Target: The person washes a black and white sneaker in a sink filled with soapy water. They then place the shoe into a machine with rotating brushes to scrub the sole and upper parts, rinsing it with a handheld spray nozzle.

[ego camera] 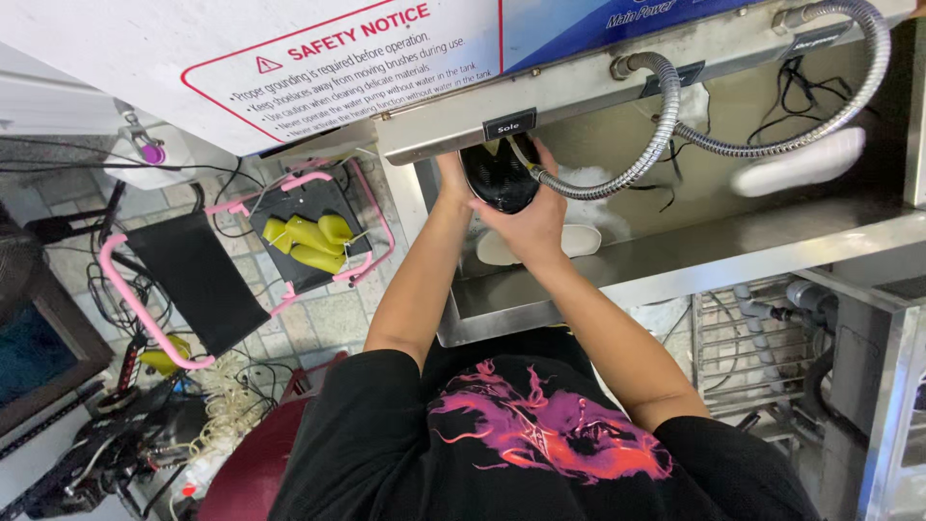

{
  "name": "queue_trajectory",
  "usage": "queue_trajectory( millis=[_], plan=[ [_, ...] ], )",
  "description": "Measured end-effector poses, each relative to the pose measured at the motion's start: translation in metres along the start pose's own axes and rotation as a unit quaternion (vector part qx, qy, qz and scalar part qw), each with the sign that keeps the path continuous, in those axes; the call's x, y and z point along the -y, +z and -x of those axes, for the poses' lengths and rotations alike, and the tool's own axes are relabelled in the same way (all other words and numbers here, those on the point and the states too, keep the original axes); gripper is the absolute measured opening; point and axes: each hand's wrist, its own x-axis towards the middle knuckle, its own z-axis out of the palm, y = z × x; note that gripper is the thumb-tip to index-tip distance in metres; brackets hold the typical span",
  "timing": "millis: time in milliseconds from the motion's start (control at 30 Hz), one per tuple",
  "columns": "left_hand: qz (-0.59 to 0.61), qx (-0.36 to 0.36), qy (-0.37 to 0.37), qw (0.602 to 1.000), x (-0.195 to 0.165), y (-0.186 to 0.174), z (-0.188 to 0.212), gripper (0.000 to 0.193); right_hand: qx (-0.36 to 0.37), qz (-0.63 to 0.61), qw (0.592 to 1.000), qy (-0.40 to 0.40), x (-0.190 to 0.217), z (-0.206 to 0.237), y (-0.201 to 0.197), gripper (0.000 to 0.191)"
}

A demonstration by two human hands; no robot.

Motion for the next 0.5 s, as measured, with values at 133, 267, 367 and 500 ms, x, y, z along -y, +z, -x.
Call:
queue_trajectory(
  millis=[133,267,367,500],
  plan=[
    [0.021,-0.011,0.000,1.000,-0.001,0.003,0.003,0.080,-0.015,0.011,1.000,0.009,0.003,0.004,-0.010,0.103],
    [0.043,-0.122,-0.063,0.990,-0.010,0.003,0.002,0.085,-0.021,0.043,0.999,0.023,0.015,0.026,-0.026,0.100],
    [0.049,-0.068,-0.092,0.992,-0.018,0.001,-0.003,0.085,-0.027,0.015,1.000,0.002,0.017,0.048,-0.042,0.099],
    [0.029,-0.076,-0.126,0.989,-0.020,0.002,-0.006,0.087,-0.019,-0.004,1.000,0.012,0.006,0.078,-0.054,0.104]
  ],
)
